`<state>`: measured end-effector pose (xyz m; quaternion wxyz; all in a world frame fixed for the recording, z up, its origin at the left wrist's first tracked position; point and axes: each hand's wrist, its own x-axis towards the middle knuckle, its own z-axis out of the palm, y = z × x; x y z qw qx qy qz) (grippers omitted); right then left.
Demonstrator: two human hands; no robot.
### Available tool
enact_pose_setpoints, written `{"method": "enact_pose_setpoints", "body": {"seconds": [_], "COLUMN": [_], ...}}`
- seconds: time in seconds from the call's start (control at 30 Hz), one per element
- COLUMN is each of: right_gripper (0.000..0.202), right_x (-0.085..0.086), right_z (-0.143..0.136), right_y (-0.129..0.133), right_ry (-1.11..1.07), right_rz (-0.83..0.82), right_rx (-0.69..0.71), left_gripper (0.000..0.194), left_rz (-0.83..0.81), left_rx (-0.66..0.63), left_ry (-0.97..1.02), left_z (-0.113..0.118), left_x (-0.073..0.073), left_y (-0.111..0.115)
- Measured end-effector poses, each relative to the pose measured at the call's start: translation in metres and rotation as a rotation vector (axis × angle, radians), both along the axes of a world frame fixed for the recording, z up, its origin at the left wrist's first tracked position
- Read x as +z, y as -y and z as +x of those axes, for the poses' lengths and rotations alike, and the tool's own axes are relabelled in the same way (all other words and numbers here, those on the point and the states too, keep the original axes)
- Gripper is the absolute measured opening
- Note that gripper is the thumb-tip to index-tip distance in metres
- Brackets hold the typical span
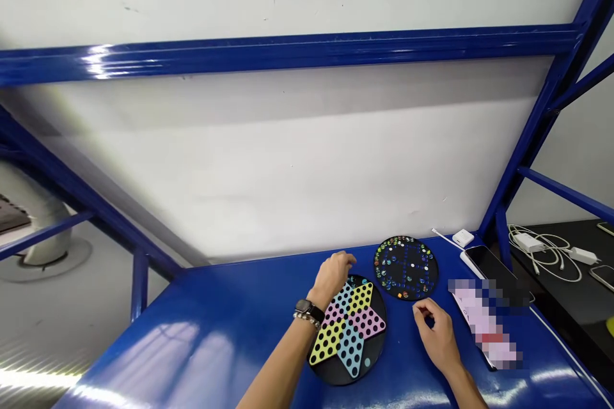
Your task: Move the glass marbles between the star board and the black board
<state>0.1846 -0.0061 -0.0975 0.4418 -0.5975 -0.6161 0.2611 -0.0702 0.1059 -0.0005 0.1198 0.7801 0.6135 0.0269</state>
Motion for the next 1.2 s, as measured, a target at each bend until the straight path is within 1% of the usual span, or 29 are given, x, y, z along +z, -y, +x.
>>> {"method": "enact_pose_setpoints", "body": {"seconds": [0.03, 0.1, 0.2, 0.3, 0.4, 0.53, 0.7, 0.87, 1.07, 1.2], "right_gripper": [0.039, 0.038, 0.037, 0.036, 0.035, 0.034, 0.036, 0.038, 0.037, 0.038], "right_x": [0.0, -0.001, -0.002, -0.002, -0.002, -0.002, -0.002, -0.004, -0.004, -0.004], "right_z": [0.0, 0.0, 0.0, -0.001, -0.001, -0.001, -0.001, 0.0, 0.0, -0.001], "right_y": [0.0, 0.0, 0.0, 0.0, 0.0, 0.0, -0.001, -0.001, -0.001, -0.002], "right_ry": [0.001, -0.001, -0.007, -0.004, 0.0, 0.004, 0.011, 0.024, 0.031, 0.035], "right_rz": [-0.002, -0.004, 0.002, 0.006, 0.002, -0.008, -0.009, 0.0, 0.008, 0.019], "right_rx": [0.002, 0.001, -0.011, -0.016, -0.018, -0.017, -0.011, -0.008, -0.007, -0.003], "left_gripper": [0.034, 0.026, 0.016, 0.019, 0.019, 0.018, 0.018, 0.02, 0.019, 0.022], "left_rz": [-0.02, -0.06, -0.098, -0.121, -0.137, -0.153, -0.178, -0.172, -0.156, -0.134], "left_rx": [0.016, 0.026, 0.019, 0.016, 0.017, 0.03, 0.051, 0.115, 0.156, 0.174], "left_ry": [-0.021, -0.061, -0.114, -0.167, -0.199, -0.202, -0.159, -0.181, -0.218, -0.226], "left_z": [-0.008, -0.014, -0.005, 0.009, 0.017, 0.015, 0.009, 0.019, 0.026, 0.03], "left_x": [-0.001, -0.004, -0.01, -0.012, -0.012, -0.014, -0.018, -0.021, -0.015, -0.014], "left_y": [0.0, 0.002, 0.005, 0.005, 0.004, 0.003, 0.003, 0.003, 0.003, 0.005]}}
